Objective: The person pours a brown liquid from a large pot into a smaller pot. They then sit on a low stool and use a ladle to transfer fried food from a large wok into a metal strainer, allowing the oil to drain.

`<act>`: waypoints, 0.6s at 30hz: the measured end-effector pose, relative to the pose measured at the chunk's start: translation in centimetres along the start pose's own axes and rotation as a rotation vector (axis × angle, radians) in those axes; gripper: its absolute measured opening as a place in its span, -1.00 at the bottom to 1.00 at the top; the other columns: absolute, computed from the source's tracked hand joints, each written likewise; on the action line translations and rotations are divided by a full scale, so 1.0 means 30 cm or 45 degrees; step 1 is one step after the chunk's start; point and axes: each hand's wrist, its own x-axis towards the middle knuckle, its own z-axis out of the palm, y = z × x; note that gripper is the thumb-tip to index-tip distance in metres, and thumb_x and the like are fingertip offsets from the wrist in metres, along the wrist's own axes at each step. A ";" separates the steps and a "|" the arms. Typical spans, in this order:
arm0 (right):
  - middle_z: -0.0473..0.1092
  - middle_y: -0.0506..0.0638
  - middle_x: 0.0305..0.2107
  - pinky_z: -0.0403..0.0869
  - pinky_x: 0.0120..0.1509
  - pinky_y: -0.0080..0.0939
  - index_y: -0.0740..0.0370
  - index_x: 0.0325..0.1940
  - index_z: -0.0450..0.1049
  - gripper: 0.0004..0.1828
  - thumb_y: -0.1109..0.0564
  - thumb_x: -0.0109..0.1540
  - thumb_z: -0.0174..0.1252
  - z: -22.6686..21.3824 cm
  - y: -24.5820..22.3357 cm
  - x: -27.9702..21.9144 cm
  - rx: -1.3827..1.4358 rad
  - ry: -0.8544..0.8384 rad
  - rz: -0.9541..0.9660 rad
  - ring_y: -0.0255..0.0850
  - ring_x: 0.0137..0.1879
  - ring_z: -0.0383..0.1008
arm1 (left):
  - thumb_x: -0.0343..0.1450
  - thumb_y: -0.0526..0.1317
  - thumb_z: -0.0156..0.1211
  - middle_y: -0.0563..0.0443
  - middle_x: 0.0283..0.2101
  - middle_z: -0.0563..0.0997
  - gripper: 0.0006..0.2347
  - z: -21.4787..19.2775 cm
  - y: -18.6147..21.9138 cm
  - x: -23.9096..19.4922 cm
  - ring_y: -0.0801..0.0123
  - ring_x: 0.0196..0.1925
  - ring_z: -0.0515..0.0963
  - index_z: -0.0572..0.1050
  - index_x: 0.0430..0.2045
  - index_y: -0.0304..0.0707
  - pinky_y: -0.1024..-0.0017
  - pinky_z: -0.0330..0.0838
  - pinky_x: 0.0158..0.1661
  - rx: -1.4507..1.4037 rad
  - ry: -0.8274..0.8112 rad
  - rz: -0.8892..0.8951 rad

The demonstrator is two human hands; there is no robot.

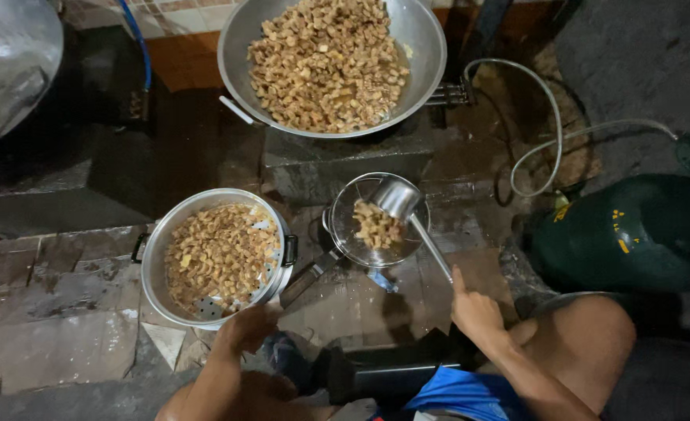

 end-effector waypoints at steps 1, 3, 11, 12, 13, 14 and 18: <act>0.54 0.37 -0.31 0.52 0.02 0.27 0.04 0.63 -0.11 -0.15 0.05 0.28 0.02 -0.006 0.008 -0.010 -0.033 0.020 0.019 0.30 -0.17 0.59 | 0.20 -0.23 0.35 -0.07 -0.21 0.63 -0.84 0.011 0.000 0.013 0.08 -0.04 0.59 0.67 -0.42 -0.20 0.18 0.48 -0.08 0.089 -0.033 0.023; 0.52 0.31 -0.45 0.51 -0.17 0.27 0.07 0.57 -0.04 -0.16 0.05 0.23 0.10 -0.011 0.038 -0.015 0.154 0.170 -0.081 0.25 -0.34 0.54 | 0.18 -0.21 0.36 -0.09 -0.21 0.63 -0.82 0.035 -0.009 0.030 0.06 -0.05 0.59 0.67 -0.39 -0.16 0.18 0.48 -0.08 -0.015 -0.015 0.024; 0.03 -0.28 -0.74 0.01 -0.83 -0.46 0.09 0.36 0.35 -0.49 -0.06 0.34 0.00 -0.243 0.149 -0.125 2.416 -0.846 0.294 -0.52 -0.76 -0.07 | 0.14 -0.11 0.43 -0.11 -0.24 0.68 -0.74 0.101 -0.053 0.021 0.09 -0.18 0.63 0.67 -0.35 -0.11 0.17 0.51 -0.15 -0.610 0.023 0.009; 0.07 -0.25 -0.73 0.01 -0.84 -0.47 0.12 0.32 0.37 -0.50 -0.09 0.34 -0.01 -0.292 0.147 -0.146 2.456 -0.864 0.300 -0.52 -0.77 -0.05 | 0.13 -0.10 0.44 -0.11 -0.24 0.69 -0.73 0.112 -0.051 0.007 0.09 -0.19 0.64 0.67 -0.34 -0.10 0.17 0.51 -0.16 -0.710 0.031 0.003; 0.12 -0.22 -0.71 0.02 -0.85 -0.49 0.15 0.29 0.39 -0.50 -0.11 0.34 -0.03 -0.341 0.137 -0.158 2.496 -0.882 0.306 -0.53 -0.77 -0.03 | 0.13 -0.09 0.45 -0.11 -0.24 0.70 -0.71 0.123 -0.048 -0.006 0.10 -0.21 0.64 0.68 -0.34 -0.09 0.17 0.51 -0.17 -0.803 0.042 0.004; 0.13 -0.21 -0.73 0.04 -0.84 -0.46 0.13 0.27 0.41 -0.51 -0.11 0.33 -0.04 -0.395 0.123 -0.149 2.404 -0.842 0.319 -0.49 -0.77 0.00 | 0.12 -0.08 0.46 -0.12 -0.24 0.70 -0.70 0.131 -0.049 -0.010 0.10 -0.23 0.65 0.68 -0.33 -0.09 0.16 0.51 -0.18 -0.892 0.042 -0.051; 0.38 -0.11 -0.56 0.24 -0.65 -0.41 0.25 0.23 0.39 -0.61 0.07 0.37 -0.11 -0.674 0.020 0.114 2.018 -0.577 0.370 -0.39 -0.61 0.30 | 0.12 -0.08 0.39 -0.27 -0.35 0.72 -0.70 0.151 -0.011 -0.011 0.06 -0.35 0.71 0.63 -0.41 -0.28 0.13 0.55 -0.32 -1.445 0.092 -0.607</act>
